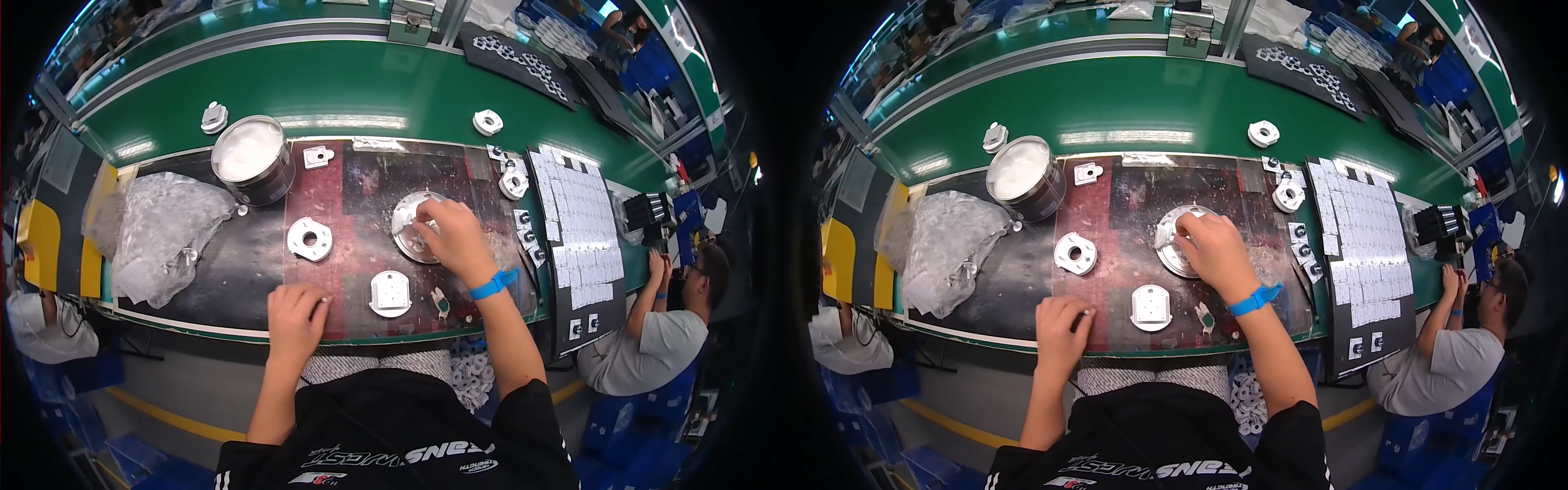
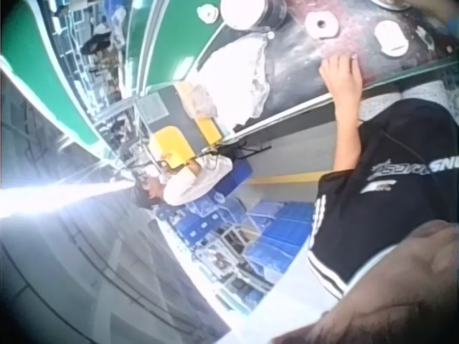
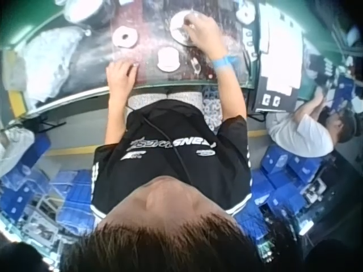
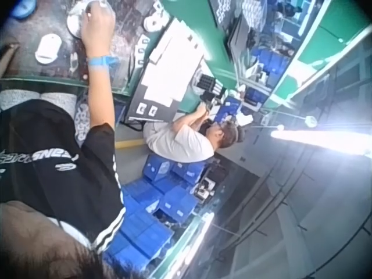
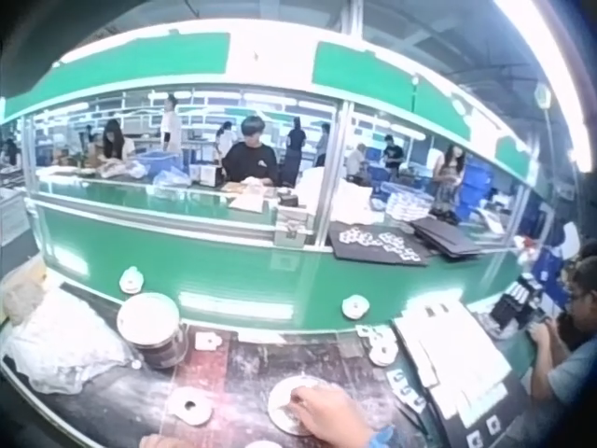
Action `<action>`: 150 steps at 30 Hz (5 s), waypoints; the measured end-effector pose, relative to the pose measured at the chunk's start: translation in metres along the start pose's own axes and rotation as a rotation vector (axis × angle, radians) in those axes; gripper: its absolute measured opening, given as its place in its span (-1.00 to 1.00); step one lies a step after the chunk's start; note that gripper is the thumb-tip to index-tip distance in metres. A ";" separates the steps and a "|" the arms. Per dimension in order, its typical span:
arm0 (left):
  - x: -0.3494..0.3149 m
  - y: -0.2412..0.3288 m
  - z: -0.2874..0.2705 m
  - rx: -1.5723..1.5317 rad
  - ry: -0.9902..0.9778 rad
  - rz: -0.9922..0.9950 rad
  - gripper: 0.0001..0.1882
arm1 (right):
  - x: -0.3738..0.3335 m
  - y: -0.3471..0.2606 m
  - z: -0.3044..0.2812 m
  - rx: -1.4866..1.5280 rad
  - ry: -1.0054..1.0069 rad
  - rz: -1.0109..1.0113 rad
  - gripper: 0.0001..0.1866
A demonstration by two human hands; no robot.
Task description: The recorder is assembling components for light bulbs, including applying thermal paste and fitting housing parts together at a factory workbench.
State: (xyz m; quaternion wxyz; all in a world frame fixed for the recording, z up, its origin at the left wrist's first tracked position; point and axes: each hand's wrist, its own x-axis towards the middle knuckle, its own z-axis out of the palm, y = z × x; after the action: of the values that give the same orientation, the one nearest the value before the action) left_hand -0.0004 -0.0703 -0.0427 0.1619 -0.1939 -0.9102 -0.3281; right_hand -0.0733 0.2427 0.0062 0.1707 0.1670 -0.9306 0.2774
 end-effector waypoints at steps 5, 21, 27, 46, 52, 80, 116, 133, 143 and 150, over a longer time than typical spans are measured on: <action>0.004 -0.032 -0.021 0.142 0.127 -0.126 -0.77 | 0.007 0.007 0.010 -0.043 -0.024 -0.003 -0.79; 0.015 0.034 -0.001 -0.315 0.056 0.114 -0.42 | 0.009 0.005 0.009 0.012 -0.053 0.023 -0.78; 0.032 0.044 0.021 -0.402 -0.228 0.080 -0.11 | 0.005 0.012 0.014 0.020 -0.051 0.042 -0.77; 0.031 0.027 0.036 -0.655 -0.188 0.217 -0.37 | -0.057 -0.053 0.005 1.404 0.116 0.706 -0.72; 0.030 0.028 0.034 -0.706 -0.189 0.248 -0.39 | -0.055 -0.059 0.010 1.336 0.022 0.706 -0.73; 0.026 0.022 0.039 -0.824 -0.193 0.315 -0.37 | -0.048 -0.041 -0.015 0.728 -0.271 0.105 -0.76; 0.367 0.012 0.201 0.060 -0.231 0.236 0.08 | -0.141 -0.040 -0.009 0.358 0.147 0.334 -0.85; 0.305 0.025 0.043 0.000 -0.503 0.234 -0.22 | -0.144 -0.039 -0.013 0.416 0.152 0.296 -0.83; 0.065 0.083 0.019 -1.698 -0.692 -0.529 -0.38 | -0.106 -0.092 -0.025 0.563 0.253 0.097 -0.39; 0.000 0.071 0.048 -2.132 -0.385 -0.767 -0.40 | -0.107 -0.096 0.007 0.219 0.226 -0.112 -0.71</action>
State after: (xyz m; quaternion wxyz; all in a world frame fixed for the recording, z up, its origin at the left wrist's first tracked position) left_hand 0.0240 0.0114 -0.0401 -0.3368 0.0107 -0.1786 -0.9244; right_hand 0.0590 0.1859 0.0012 0.2705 0.2041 -0.8589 0.3840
